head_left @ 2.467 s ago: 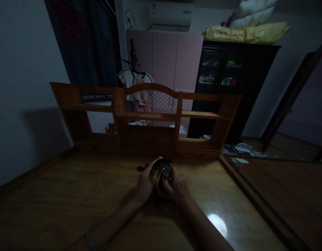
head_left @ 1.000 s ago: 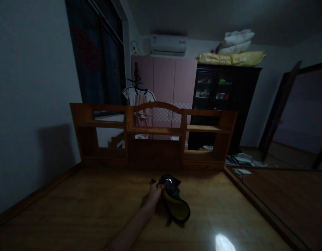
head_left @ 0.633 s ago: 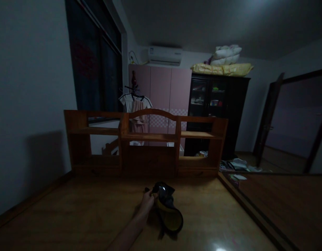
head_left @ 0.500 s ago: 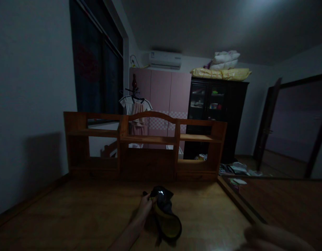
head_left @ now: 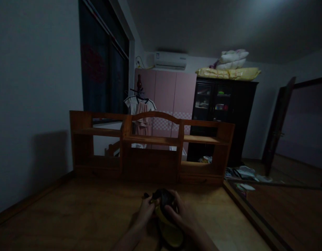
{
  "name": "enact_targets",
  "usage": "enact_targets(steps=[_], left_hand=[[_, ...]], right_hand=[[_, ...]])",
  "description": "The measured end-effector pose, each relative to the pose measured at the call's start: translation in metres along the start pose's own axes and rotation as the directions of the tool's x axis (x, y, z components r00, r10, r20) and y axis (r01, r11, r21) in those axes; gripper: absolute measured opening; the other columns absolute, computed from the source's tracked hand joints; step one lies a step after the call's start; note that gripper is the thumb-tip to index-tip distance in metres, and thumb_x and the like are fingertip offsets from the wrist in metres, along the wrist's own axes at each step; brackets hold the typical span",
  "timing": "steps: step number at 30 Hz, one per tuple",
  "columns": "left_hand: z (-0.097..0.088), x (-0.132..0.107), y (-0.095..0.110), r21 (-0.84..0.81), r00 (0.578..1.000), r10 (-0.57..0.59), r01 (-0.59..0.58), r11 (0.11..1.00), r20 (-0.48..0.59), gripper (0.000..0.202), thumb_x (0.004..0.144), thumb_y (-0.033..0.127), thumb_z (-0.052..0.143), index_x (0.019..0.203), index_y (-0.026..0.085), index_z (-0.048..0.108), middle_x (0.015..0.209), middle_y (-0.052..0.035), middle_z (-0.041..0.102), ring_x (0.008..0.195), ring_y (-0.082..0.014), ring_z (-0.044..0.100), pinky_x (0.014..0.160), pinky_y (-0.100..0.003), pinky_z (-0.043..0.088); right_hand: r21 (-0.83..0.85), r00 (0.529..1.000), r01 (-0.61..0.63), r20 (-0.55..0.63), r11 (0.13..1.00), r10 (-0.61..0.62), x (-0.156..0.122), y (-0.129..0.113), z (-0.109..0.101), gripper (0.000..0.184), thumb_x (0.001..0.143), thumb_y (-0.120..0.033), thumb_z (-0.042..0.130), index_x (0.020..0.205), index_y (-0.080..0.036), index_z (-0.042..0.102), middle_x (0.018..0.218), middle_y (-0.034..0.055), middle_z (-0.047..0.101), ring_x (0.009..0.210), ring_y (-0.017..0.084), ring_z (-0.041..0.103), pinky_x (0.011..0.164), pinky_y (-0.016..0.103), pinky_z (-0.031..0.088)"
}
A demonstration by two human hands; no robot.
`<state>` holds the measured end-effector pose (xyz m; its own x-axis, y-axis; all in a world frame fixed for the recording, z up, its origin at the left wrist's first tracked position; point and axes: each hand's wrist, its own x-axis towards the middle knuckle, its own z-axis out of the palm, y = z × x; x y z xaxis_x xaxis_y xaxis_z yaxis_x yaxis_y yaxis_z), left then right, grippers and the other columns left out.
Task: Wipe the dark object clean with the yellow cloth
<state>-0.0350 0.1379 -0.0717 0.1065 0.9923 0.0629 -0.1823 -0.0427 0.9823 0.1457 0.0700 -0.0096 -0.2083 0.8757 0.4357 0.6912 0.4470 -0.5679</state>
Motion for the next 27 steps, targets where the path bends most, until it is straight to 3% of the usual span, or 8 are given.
enact_targets(steps=[4,10,16,23,27], left_hand=[[0.001,0.001,0.0,0.087,0.998,0.046,-0.042,0.995,-0.039,0.052,0.056,0.052,0.071,0.085,0.009,0.069,0.078,-0.008,0.071,0.071,-0.0223,0.063,0.064,-0.028,0.048],[0.011,-0.011,0.015,0.186,0.989,0.146,-0.145,0.972,0.008,0.047,0.07,0.051,0.062,0.096,0.011,0.068,0.092,-0.0099,0.071,0.087,-0.0247,0.064,0.075,-0.029,0.048],[0.016,-0.017,0.018,0.234,0.986,0.164,-0.168,0.957,0.039,0.047,0.073,0.043,0.062,0.109,0.014,0.062,0.109,-0.0097,0.066,0.104,-0.0253,0.059,0.089,-0.031,0.044],[0.017,-0.016,0.014,0.215,0.984,0.16,-0.172,0.961,0.075,0.047,0.072,0.018,0.056,0.119,0.017,0.056,0.123,-0.007,0.059,0.118,-0.0237,0.049,0.1,-0.034,0.037],[0.019,-0.02,0.018,0.3,0.965,0.252,-0.261,0.917,0.069,0.048,0.071,0.014,0.053,0.12,0.018,0.056,0.124,-0.0069,0.058,0.119,-0.0222,0.048,0.104,-0.035,0.034]], right_hand=[[0.066,0.999,-0.006,0.046,0.998,0.003,-0.003,-0.007,0.002,0.06,0.082,-0.048,0.057,0.134,-0.026,0.035,0.079,0.0007,0.063,0.067,0.018,0.059,0.057,0.024,0.04],[0.11,1.0,0.026,0.0,0.994,-0.027,-0.003,-0.005,0.007,0.058,0.082,-0.036,0.056,0.134,-0.023,0.033,0.075,0.0002,0.063,0.062,0.018,0.058,0.057,0.027,0.044],[0.205,0.995,0.08,-0.079,0.976,-0.066,-0.003,-0.002,0.007,0.051,0.082,-0.028,0.055,0.13,-0.022,0.036,0.101,0.0047,0.063,0.084,0.02,0.061,0.073,0.03,0.048],[0.114,0.996,0.051,-0.08,0.992,-0.042,-0.002,0.002,0.0,0.042,0.086,-0.031,0.05,0.126,-0.021,0.04,0.087,0.0033,0.066,0.072,0.02,0.063,0.061,0.028,0.047],[0.086,0.995,0.068,-0.078,0.994,-0.061,-0.003,-0.001,0.0,0.044,0.083,-0.028,0.053,0.125,-0.021,0.04,0.081,0.0021,0.066,0.066,0.019,0.063,0.058,0.026,0.046]])
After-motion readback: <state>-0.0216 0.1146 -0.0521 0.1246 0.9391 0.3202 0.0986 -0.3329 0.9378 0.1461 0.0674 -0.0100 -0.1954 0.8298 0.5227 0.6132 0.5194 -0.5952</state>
